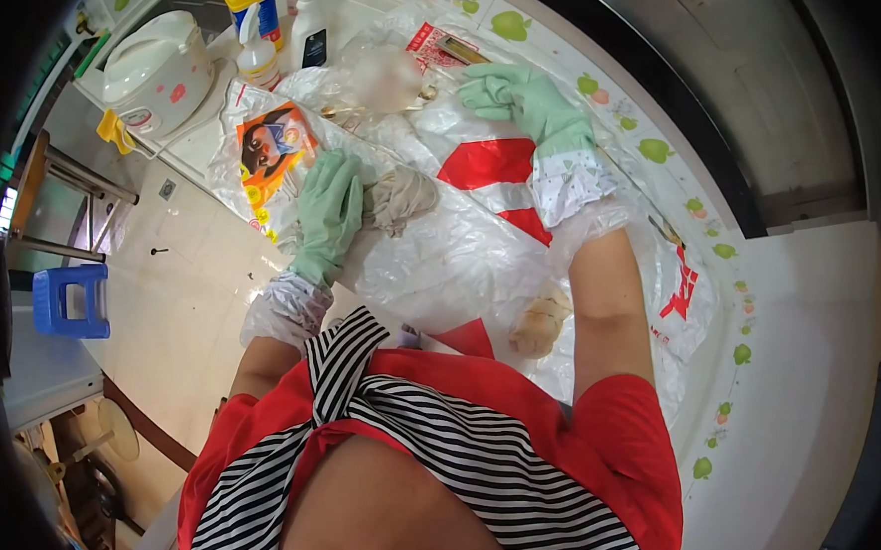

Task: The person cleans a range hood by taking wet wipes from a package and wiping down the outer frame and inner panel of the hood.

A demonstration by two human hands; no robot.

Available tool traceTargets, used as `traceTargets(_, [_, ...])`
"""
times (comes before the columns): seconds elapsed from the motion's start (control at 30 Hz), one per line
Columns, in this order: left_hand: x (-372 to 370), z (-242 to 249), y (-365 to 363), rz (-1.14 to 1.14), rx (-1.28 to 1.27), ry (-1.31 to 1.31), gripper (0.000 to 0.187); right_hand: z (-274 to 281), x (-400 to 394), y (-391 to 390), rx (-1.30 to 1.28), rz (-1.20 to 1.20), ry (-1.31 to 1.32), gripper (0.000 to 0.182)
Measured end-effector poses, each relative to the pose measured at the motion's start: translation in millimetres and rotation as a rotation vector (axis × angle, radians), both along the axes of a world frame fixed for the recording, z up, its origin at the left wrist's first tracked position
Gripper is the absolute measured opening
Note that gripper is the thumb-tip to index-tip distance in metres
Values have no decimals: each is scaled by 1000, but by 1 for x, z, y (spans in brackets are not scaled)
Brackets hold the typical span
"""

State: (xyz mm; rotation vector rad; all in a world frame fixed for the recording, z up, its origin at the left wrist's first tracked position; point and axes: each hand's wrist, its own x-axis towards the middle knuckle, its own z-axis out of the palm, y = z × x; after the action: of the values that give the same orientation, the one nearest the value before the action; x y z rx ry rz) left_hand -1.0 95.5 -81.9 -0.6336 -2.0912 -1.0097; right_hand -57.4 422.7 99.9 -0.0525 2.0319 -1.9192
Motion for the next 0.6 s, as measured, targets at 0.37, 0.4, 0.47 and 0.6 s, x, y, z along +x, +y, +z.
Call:
traceTargets(0.37, [26, 20, -67, 135, 228, -118, 22, -59, 40, -88, 91, -232, -74, 36])
traceTargets(0.4, [28, 18, -73, 180, 234, -136, 22, -61, 43, -100, 103, -229, -93, 34])
traceTargets(0.47, [30, 20, -83, 120, 346, -197, 23, -69, 44, -118, 126, -218, -125, 31])
traceTargets(0.6, [25, 12, -93, -141, 739, -582, 24, -109, 35, -148, 242, -64, -92, 29])
